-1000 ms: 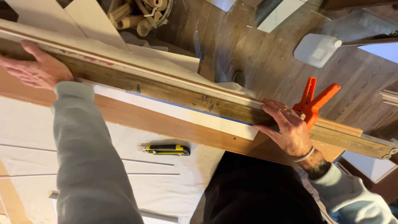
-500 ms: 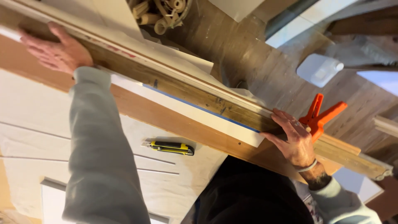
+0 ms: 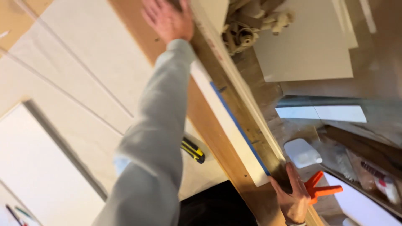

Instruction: Cutting thin white strips of board using a utility knife and a straight edge on a workbench.

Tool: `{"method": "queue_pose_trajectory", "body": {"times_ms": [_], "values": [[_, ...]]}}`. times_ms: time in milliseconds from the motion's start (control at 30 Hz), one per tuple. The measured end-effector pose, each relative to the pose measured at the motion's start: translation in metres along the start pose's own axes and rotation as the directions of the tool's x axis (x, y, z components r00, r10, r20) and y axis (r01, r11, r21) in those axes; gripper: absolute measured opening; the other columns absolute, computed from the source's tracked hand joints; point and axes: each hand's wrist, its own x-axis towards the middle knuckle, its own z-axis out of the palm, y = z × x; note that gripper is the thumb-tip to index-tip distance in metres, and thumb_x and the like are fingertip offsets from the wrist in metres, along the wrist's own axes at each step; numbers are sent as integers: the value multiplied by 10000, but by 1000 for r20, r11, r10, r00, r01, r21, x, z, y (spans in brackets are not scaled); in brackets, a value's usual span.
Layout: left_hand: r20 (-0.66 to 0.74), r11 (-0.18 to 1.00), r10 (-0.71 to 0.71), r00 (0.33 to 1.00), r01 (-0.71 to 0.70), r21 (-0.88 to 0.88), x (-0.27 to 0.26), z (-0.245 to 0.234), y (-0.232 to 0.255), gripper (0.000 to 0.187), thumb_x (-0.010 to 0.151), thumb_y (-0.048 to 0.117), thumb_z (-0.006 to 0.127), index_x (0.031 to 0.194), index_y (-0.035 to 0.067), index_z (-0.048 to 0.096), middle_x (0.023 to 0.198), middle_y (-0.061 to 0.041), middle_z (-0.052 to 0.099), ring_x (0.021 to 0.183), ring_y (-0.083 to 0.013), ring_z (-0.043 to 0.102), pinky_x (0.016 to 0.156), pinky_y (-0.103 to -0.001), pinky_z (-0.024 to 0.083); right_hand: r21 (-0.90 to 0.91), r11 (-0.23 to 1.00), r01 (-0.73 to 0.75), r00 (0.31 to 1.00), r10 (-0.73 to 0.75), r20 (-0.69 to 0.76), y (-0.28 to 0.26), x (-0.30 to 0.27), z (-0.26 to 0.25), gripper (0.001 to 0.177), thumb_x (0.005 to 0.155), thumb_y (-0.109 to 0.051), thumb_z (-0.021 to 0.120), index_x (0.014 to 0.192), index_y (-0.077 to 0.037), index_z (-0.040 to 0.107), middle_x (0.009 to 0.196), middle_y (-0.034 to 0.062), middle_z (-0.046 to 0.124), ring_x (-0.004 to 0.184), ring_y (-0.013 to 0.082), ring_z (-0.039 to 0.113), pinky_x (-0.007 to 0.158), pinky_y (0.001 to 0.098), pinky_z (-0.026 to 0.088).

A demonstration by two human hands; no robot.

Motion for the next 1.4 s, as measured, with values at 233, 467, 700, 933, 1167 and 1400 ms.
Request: {"method": "queue_pose_trajectory", "body": {"times_ms": [233,467,700,933,1167,1400], "values": [[-206,982,90,974,-121,-145,-9,11,4,742,979,535,586,1473,7,423,1587,-218,384,1526,-361,280,1308,-522,160,-22,995,96,995,-96,-32,17,-7,5,621,723,-152,897,1263,62,677,1294,253,685,1168,367,707,983,405,583],[-207,973,55,977,-99,-210,-10,8,9,747,973,481,591,1536,58,340,1643,-173,315,1568,-346,235,1322,-525,143,41,994,99,995,-99,0,53,-16,22,667,695,-136,897,1281,70,653,1293,296,665,1167,385,698,958,407,589],[-262,953,66,963,-139,-269,-8,3,10,795,969,448,605,1593,72,288,1673,-170,266,1572,-352,221,1318,-528,136,-61,958,280,956,-273,112,97,-17,35,559,674,-86,879,1185,37,691,1270,332,665,1173,419,690,969,426,583],[-262,963,101,960,-161,-218,-14,15,0,745,987,442,609,1538,14,348,1650,-200,296,1560,-357,233,1314,-536,152,-21,988,150,988,-150,-32,35,-8,14,573,745,-146,876,1235,69,673,1290,269,678,1168,366,696,981,403,576],[-287,963,142,947,-199,-182,-4,13,2,735,984,468,603,1498,-10,383,1594,-220,371,1536,-380,280,1289,-541,174,-32,998,48,998,-49,-26,2,8,1,573,749,-155,883,1245,50,684,1295,219,696,1166,332,711,984,378,581],[-199,980,153,968,-175,-98,-1,32,-7,775,1026,562,547,1529,5,353,1618,-228,323,1536,-374,252,1306,-526,147,-18,996,83,996,-83,-14,7,6,-2,566,762,-170,879,1244,56,685,1281,217,699,1136,342,712,952,377,584]]}}
